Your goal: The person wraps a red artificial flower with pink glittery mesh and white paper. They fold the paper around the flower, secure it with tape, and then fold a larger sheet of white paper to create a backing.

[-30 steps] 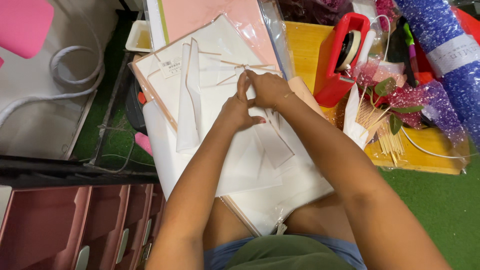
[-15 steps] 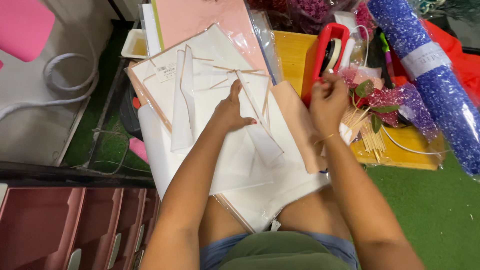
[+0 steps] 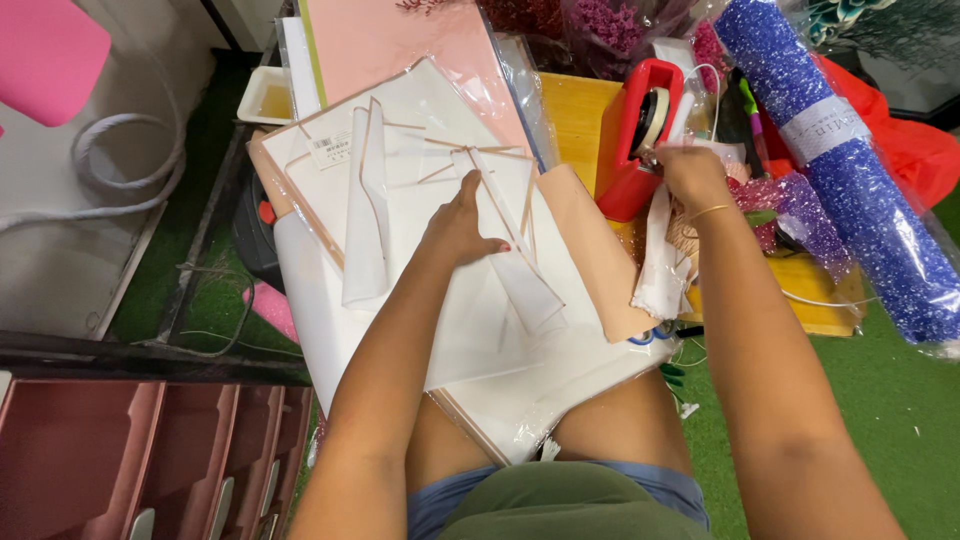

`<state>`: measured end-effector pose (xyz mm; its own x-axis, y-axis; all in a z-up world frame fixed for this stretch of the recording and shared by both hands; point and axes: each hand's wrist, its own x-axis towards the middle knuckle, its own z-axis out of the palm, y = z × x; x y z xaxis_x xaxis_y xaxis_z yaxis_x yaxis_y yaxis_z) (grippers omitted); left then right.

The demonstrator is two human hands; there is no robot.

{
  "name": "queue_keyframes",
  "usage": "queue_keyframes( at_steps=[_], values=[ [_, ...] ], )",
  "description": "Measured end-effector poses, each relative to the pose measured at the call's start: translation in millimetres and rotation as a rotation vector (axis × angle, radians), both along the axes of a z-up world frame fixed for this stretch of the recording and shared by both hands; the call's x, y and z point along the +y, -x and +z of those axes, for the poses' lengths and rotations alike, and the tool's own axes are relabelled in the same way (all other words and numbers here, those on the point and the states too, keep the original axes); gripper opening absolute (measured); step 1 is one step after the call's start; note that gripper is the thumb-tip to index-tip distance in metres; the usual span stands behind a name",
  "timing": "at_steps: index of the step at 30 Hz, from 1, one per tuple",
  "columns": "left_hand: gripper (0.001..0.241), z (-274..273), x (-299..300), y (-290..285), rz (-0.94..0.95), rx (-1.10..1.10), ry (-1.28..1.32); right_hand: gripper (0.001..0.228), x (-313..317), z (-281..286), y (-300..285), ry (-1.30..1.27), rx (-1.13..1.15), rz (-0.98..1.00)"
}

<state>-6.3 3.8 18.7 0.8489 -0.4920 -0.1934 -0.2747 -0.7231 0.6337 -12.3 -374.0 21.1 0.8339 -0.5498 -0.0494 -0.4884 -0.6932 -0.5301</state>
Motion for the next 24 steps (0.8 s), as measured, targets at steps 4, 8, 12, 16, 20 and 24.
queue_keyframes(
  at_steps=[4, 8, 12, 16, 20, 24],
  values=[
    [0.114, 5.5, 1.0, 2.7, 0.000, -0.008, 0.011, 0.020, 11.4, -5.6, 11.2, -0.365, -0.306, -0.186],
    [0.112, 4.7, 1.9, 2.4, -0.006, -0.013, 0.002, 0.024, 48.9, 21.2, 50.2, -0.420, -0.392, -0.134],
    [0.117, 2.1, 2.2, -0.2, -0.020, -0.027, 0.000, 0.024, 51.7, -12.3, 61.8, -0.369, -0.311, -0.087],
    [0.117, 7.7, 4.6, 1.4, -0.017, -0.007, 0.004, 0.026, 36.2, -29.6, 50.0, -0.019, -0.173, -0.079],
    [0.118, -2.6, 1.1, 0.7, -0.029, -0.015, 0.022, 0.021, 26.0, -10.1, 64.3, 0.162, -0.025, 0.126],
    [0.116, 0.3, 5.0, -0.1, -0.025, -0.033, 0.037, 0.025, 111.5, 65.3, 84.4, -0.037, -0.115, 0.382]
  ],
)
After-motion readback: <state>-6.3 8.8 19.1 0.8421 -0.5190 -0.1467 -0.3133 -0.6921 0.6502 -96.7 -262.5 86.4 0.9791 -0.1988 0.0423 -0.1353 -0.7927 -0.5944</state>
